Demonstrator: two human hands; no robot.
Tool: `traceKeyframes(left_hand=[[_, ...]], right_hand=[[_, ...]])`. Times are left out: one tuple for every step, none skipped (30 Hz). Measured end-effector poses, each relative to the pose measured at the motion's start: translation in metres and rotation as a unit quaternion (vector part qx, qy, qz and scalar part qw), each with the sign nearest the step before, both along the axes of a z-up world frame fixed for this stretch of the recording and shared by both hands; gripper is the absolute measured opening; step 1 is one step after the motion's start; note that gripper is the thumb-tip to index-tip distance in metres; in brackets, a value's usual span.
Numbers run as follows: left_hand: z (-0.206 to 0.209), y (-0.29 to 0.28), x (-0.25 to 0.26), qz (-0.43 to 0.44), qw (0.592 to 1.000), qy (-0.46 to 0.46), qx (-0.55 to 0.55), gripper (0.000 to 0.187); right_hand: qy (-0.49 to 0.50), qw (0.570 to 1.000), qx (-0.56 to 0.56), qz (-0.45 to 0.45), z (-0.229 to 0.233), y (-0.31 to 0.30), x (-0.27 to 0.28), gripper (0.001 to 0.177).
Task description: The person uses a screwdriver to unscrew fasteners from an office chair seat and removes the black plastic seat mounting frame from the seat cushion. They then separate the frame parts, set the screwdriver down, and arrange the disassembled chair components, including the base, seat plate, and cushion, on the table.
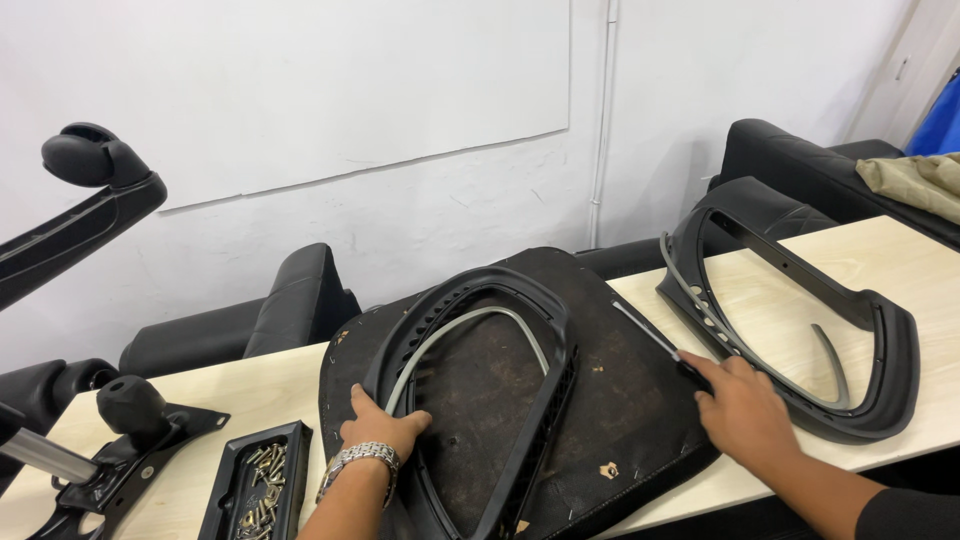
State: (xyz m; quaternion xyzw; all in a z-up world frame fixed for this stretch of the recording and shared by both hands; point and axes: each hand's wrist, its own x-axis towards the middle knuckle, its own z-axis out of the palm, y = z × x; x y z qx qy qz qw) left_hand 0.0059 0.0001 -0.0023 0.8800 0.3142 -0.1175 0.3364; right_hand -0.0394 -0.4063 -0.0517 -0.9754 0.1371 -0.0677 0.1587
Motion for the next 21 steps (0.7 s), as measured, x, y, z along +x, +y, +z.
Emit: traceKeyframes(left_hand=[[-0.001, 0.000, 0.001, 0.002, 1.000, 0.011, 0.010, 0.126], [-0.002, -0.001, 0.003, 0.004, 1.000, 0.023, 0.020, 0.124], [-0.002, -0.003, 0.005, 0.005, 0.999, 0.034, 0.029, 0.123], [-0.003, -0.004, 0.007, 0.011, 0.999, 0.033, 0.018, 0.125], [-0.003, -0.005, 0.008, 0.015, 0.999, 0.033, 0.007, 0.129], [-0.003, -0.006, 0.009, 0.020, 0.999, 0.032, -0.003, 0.132], [-0.002, -0.006, 0.011, 0.010, 0.999, 0.042, 0.005, 0.131], [-0.001, -0.005, 0.012, -0.001, 0.999, 0.051, 0.013, 0.131], [0.001, -0.005, 0.013, -0.011, 0.998, 0.061, 0.021, 0.131], [0.003, -0.004, 0.013, -0.004, 0.999, 0.051, 0.018, 0.128], [0.004, -0.004, 0.012, 0.001, 0.999, 0.041, 0.013, 0.126], [0.006, -0.005, 0.011, 0.006, 0.999, 0.032, 0.009, 0.124], [0.008, -0.006, 0.011, -0.007, 0.999, 0.035, 0.024, 0.123], [0.011, -0.006, 0.011, -0.020, 0.998, 0.037, 0.040, 0.123], [0.015, -0.009, 0.012, -0.032, 0.997, 0.039, 0.053, 0.123], [0.020, -0.011, 0.012, -0.039, 0.997, 0.029, 0.058, 0.122], [0.026, -0.014, 0.012, -0.051, 0.996, 0.019, 0.066, 0.120], [0.032, -0.018, 0.013, -0.062, 0.995, 0.009, 0.074, 0.119], [0.039, -0.025, 0.014, -0.071, 0.994, -0.013, 0.080, 0.119], [0.046, -0.032, 0.015, -0.081, 0.992, -0.035, 0.085, 0.118], [0.052, -0.040, 0.015, -0.090, 0.990, -0.057, 0.090, 0.117]], right_hand=[[-0.002, 1.000, -0.022, -0.009, 0.000, -0.010, -0.001, 0.058], [-0.004, 0.999, -0.043, -0.018, -0.001, -0.018, -0.001, 0.058], [-0.004, 0.999, -0.049, -0.008, -0.002, -0.027, -0.001, 0.058], [-0.003, 0.998, -0.055, 0.003, -0.003, -0.034, -0.001, 0.059], [-0.003, 0.998, -0.060, 0.012, -0.005, -0.039, -0.001, 0.060], [0.013, 0.998, -0.053, 0.007, -0.008, -0.042, 0.000, 0.056], [0.029, 0.998, -0.047, 0.002, -0.009, -0.043, 0.003, 0.053], [0.044, 0.998, -0.040, -0.002, -0.010, -0.044, 0.006, 0.050], [0.051, 0.998, -0.042, -0.002, -0.010, -0.043, 0.008, 0.050], [0.058, 0.997, -0.044, -0.002, -0.010, -0.041, 0.010, 0.050], [0.066, 0.997, -0.047, -0.003, -0.009, -0.039, 0.010, 0.050], [0.061, 0.997, -0.050, -0.003, -0.006, -0.037, 0.010, 0.047], [0.058, 0.997, -0.053, -0.003, -0.002, -0.034, 0.008, 0.045], [0.054, 0.997, -0.057, -0.003, 0.002, -0.029, 0.006, 0.043], [0.006, 0.999, -0.044, 0.015, 0.008, -0.023, 0.003, 0.042], [-0.043, 0.998, -0.032, 0.034, 0.016, -0.016, 0.001, 0.042], [-0.091, 0.995, -0.017, 0.048, 0.023, -0.007, -0.004, 0.042], [-0.080, 0.994, 0.055, 0.051, 0.030, 0.005, -0.008, 0.044], [-0.069, 0.988, 0.126, 0.053, 0.038, 0.017, -0.011, 0.047], [-0.059, 0.977, 0.196, 0.055, 0.048, 0.030, -0.014, 0.050], [0.009, 0.942, 0.337, -0.004, 0.059, 0.042, -0.015, 0.059]])
